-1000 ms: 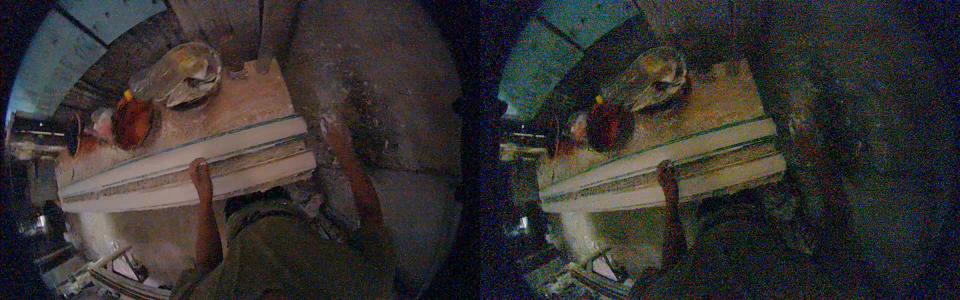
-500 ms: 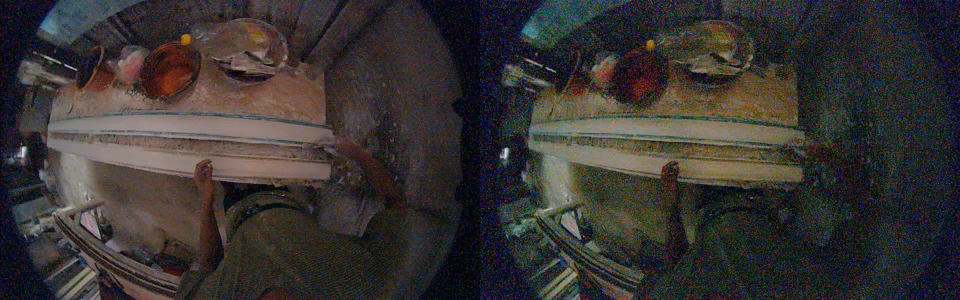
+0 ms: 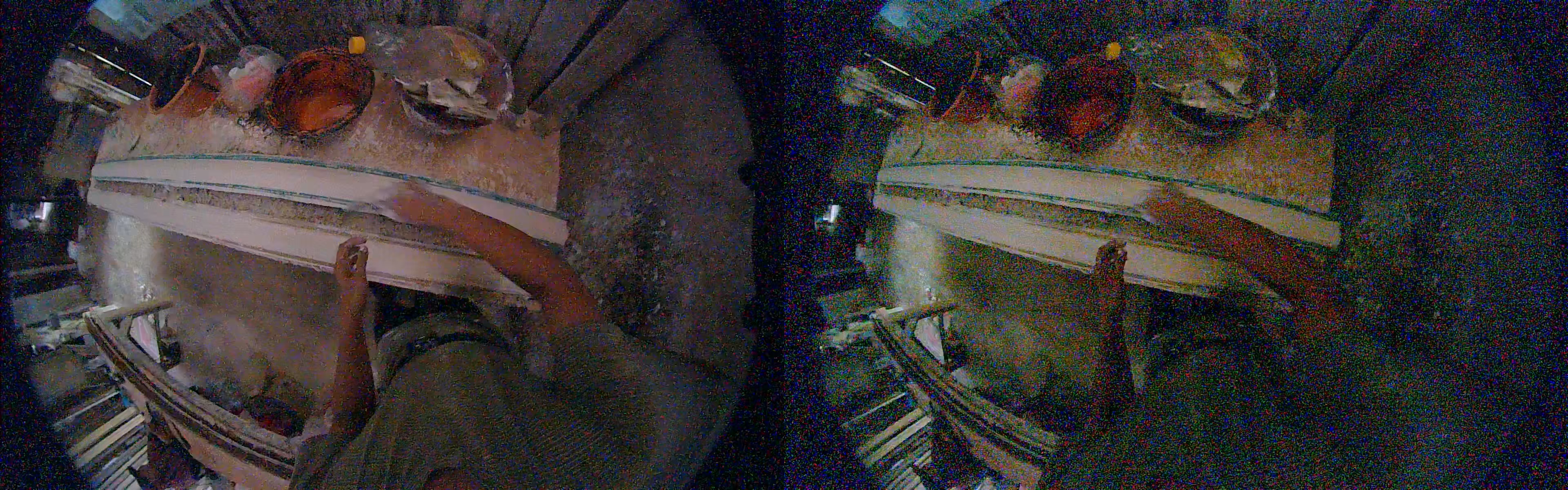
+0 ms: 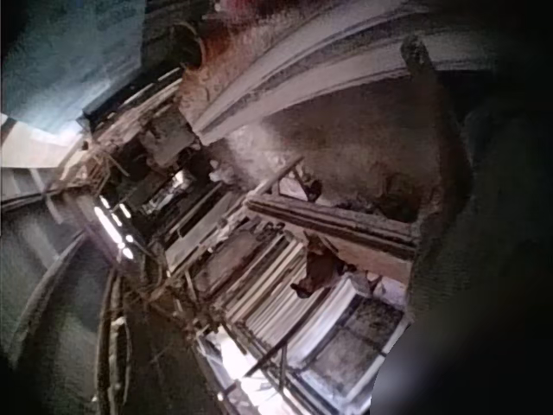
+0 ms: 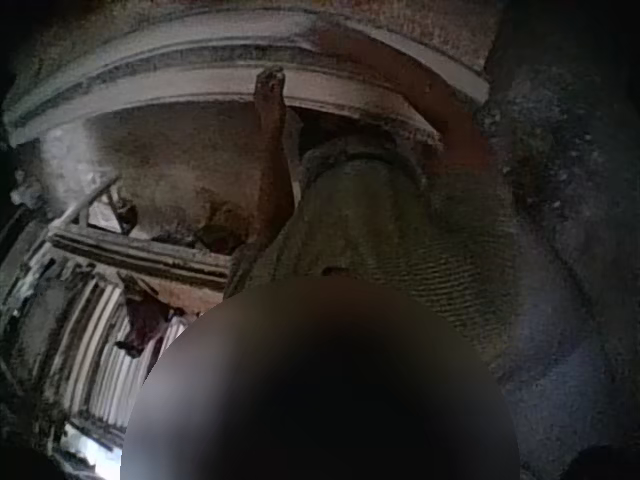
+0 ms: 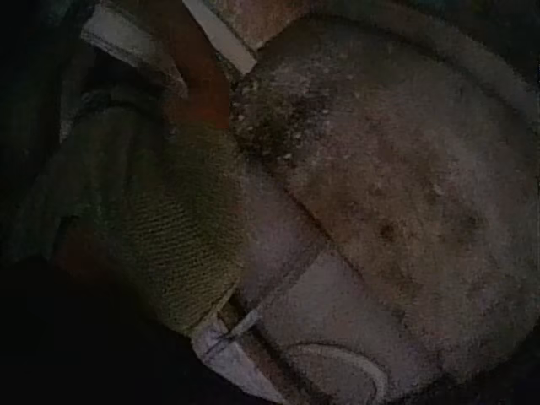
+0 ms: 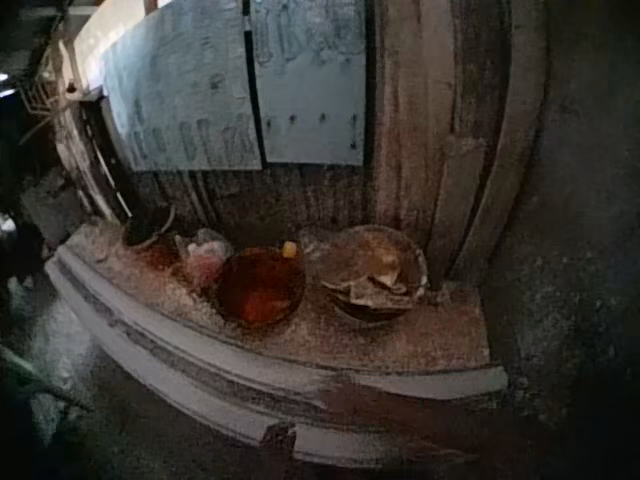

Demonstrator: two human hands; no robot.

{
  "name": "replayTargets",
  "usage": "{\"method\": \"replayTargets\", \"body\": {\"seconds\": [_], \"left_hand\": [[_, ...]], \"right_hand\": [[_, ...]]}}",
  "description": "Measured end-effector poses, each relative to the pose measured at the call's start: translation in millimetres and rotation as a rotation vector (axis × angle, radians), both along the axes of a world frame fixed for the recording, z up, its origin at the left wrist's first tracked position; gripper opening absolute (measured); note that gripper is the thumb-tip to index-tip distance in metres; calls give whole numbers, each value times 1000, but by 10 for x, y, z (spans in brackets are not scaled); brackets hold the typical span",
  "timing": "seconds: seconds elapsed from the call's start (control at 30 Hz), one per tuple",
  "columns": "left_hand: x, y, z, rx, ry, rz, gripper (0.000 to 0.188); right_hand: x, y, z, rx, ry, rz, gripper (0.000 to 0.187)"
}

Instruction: The person uses a metal scraper to remove material from the edges of long white boards resting on a workbench. They repeatedly scrape along the length of the boards, occasionally repositioning their hands and the boards to access different sections.

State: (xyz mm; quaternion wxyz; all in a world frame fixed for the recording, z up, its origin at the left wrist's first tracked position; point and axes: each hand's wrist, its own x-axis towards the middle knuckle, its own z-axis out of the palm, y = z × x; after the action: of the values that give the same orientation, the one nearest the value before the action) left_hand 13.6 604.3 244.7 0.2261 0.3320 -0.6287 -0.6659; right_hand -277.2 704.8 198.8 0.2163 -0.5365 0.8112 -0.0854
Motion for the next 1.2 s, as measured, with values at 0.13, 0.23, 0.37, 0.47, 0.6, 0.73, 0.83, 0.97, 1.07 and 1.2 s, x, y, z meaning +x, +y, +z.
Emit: {"method": "replayTargets", "body": {"seconds": [0.13,0.23,0.37,0.47,0.6,0.73,0.83,0.97,1.07,1.2], "left_hand": [[271,-49,-236,-234,35,50,19],[530,-179,-355,-252,122,128,19],[776,-341,-242,-175,-59,171,20],[765,-418,104,-133,-87,168,20],[509,-362,724,-16,-40,99,20],[502,-338,1128,-130,-195,-25,23],[739,-489,1038,-212,-202,90,23],[1122,-905,383,-226,-127,237,23],[1646,-1352,-26,-170,-76,311,23],[2250,-1963,-211,-83,-56,373,23]], "right_hand": [[-205,2082,347,198,-52,5,44],[-231,3316,927,391,-56,-133,43],[-175,3525,1202,455,-28,-211,42],[-36,2450,845,286,-30,-141,41],[551,72,432,11,-54,-54,41],[1165,-1759,486,-123,-132,-127,42],[1147,-1936,452,-115,-25,-103,43],[554,-739,494,31,14,41,44],[169,325,789,261,43,35,45],[83,456,998,429,100,38,46]]}}
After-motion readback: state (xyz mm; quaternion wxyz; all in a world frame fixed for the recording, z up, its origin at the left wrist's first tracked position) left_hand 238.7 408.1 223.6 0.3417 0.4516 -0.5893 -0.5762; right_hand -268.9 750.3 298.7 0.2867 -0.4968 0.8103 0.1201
